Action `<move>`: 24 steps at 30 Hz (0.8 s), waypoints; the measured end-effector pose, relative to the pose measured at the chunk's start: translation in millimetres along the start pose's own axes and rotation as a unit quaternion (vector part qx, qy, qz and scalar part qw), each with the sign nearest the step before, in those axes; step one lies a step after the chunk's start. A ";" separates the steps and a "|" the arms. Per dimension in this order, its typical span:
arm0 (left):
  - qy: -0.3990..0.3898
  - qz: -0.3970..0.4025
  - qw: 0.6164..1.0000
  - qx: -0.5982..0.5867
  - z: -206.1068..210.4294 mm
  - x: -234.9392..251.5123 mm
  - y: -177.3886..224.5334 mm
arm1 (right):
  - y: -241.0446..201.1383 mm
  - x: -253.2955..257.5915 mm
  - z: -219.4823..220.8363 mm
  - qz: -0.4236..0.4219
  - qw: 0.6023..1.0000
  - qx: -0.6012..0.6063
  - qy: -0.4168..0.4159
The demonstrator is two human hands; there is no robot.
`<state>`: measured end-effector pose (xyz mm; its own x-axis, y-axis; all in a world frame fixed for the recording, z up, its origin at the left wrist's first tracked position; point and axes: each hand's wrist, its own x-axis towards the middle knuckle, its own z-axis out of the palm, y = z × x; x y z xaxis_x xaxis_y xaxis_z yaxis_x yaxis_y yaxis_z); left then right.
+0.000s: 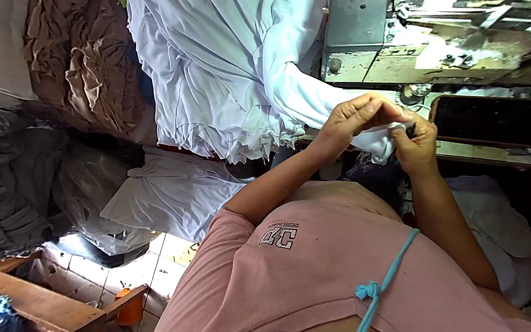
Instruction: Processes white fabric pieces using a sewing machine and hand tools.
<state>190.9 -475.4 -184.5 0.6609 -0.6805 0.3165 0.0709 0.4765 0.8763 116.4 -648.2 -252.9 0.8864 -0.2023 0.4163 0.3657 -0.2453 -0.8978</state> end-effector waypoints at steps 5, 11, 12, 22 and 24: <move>0.075 0.008 0.997 -0.012 -9.7 2.3 -11.0 | -6.8 5.7 -4.5 0.042 0.998 0.009 -0.047; 0.056 0.082 0.972 0.214 -23.4 -20.3 11.7 | -14.9 3.9 -0.7 0.042 0.998 -0.038 -0.032; 0.050 0.087 0.960 0.260 -19.9 -23.4 11.9 | -18.2 4.0 -1.0 0.027 0.998 -0.054 -0.023; 0.037 0.254 0.733 0.630 -11.9 -3.1 -16.1 | -48.8 9.0 -9.8 -0.048 0.986 -0.157 -0.018; -0.004 0.222 0.771 0.597 -18.8 -0.6 -0.3 | -47.1 12.6 -19.8 -0.035 0.990 -0.134 -0.035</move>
<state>204.5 -464.6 -191.8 0.4182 -0.6032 0.6792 -0.9018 -0.1860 0.3900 104.8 -658.0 -202.5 0.8830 -0.1115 0.4560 0.3465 -0.5005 -0.7934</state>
